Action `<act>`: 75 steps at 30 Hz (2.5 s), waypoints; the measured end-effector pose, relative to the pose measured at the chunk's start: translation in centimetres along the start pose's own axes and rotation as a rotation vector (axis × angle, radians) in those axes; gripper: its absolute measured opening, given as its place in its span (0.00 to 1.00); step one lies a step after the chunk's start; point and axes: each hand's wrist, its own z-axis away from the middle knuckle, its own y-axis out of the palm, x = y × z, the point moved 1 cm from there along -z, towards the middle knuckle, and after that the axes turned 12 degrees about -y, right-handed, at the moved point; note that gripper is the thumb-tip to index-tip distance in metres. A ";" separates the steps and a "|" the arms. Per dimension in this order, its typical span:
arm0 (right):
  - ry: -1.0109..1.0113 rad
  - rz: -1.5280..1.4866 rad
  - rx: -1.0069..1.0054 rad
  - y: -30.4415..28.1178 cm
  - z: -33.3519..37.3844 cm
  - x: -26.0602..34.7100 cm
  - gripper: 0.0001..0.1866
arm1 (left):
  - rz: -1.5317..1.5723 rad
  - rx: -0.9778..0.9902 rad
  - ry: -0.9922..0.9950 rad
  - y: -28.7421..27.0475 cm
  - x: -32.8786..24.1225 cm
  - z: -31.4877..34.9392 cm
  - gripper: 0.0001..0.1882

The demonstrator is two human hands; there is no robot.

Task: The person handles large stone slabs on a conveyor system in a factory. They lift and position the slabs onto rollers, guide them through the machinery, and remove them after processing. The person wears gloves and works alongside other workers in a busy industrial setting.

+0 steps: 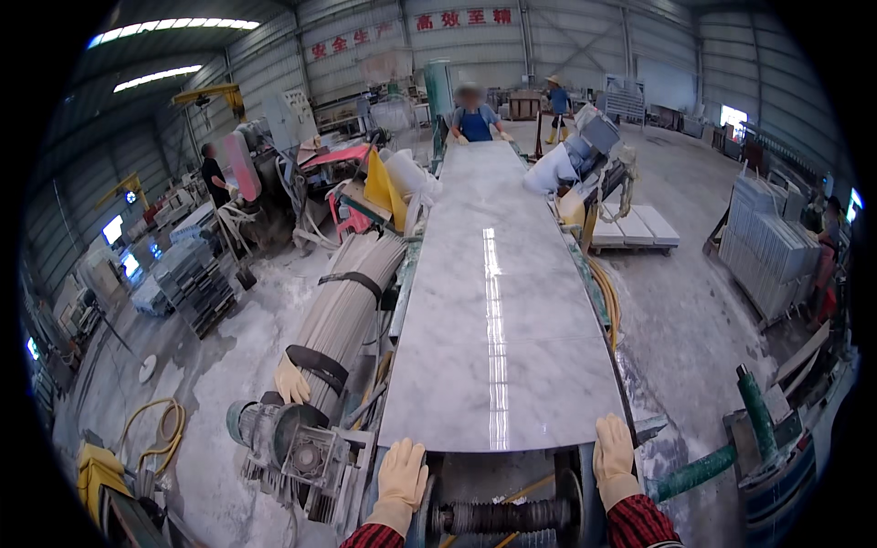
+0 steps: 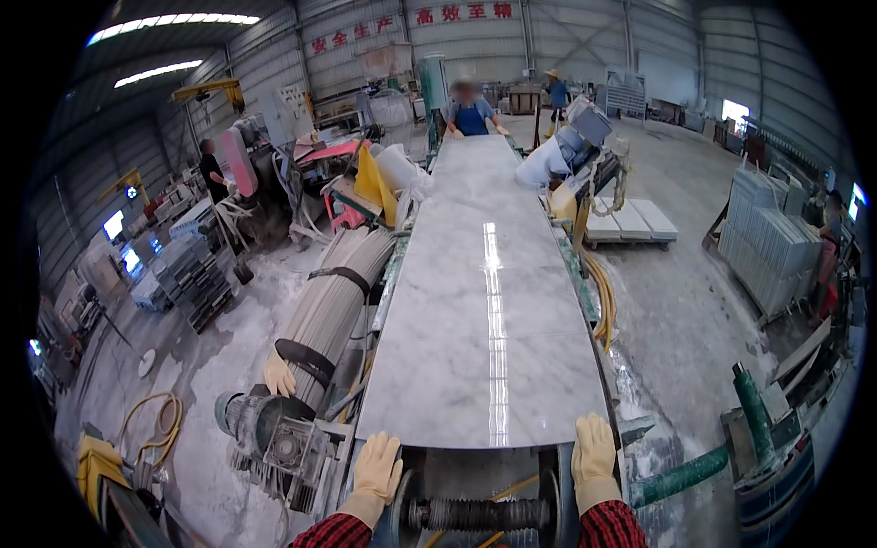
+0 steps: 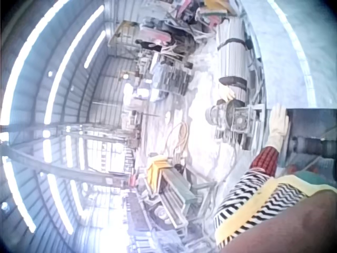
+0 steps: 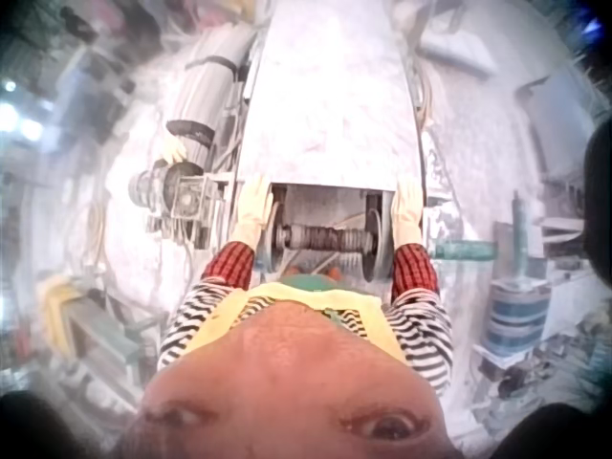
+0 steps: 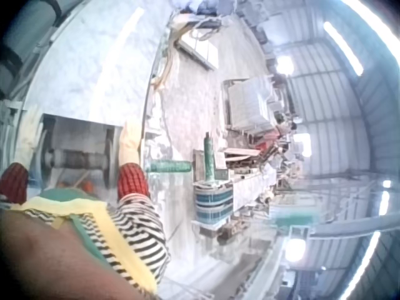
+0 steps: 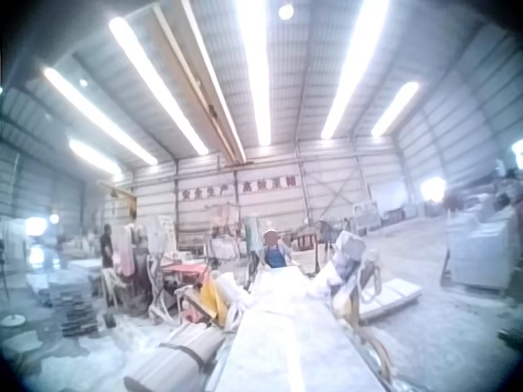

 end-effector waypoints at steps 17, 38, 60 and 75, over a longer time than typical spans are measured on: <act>0.034 -0.038 0.025 -1.0 -0.3 0.8 0.19 | -0.030 -0.043 -0.010 0.6 0.7 1.2 0.30; 0.006 -0.015 -0.012 -0.5 0.9 0.7 0.19 | -0.007 -0.002 -0.027 0.0 0.5 2.1 0.31; -0.013 0.010 0.008 -0.9 1.7 1.1 0.20 | 0.007 -0.041 -0.017 0.0 0.7 3.1 0.30; -0.028 -0.001 -0.045 -2.2 1.0 2.1 0.18 | 0.015 -0.025 -0.016 -0.6 0.6 3.4 0.30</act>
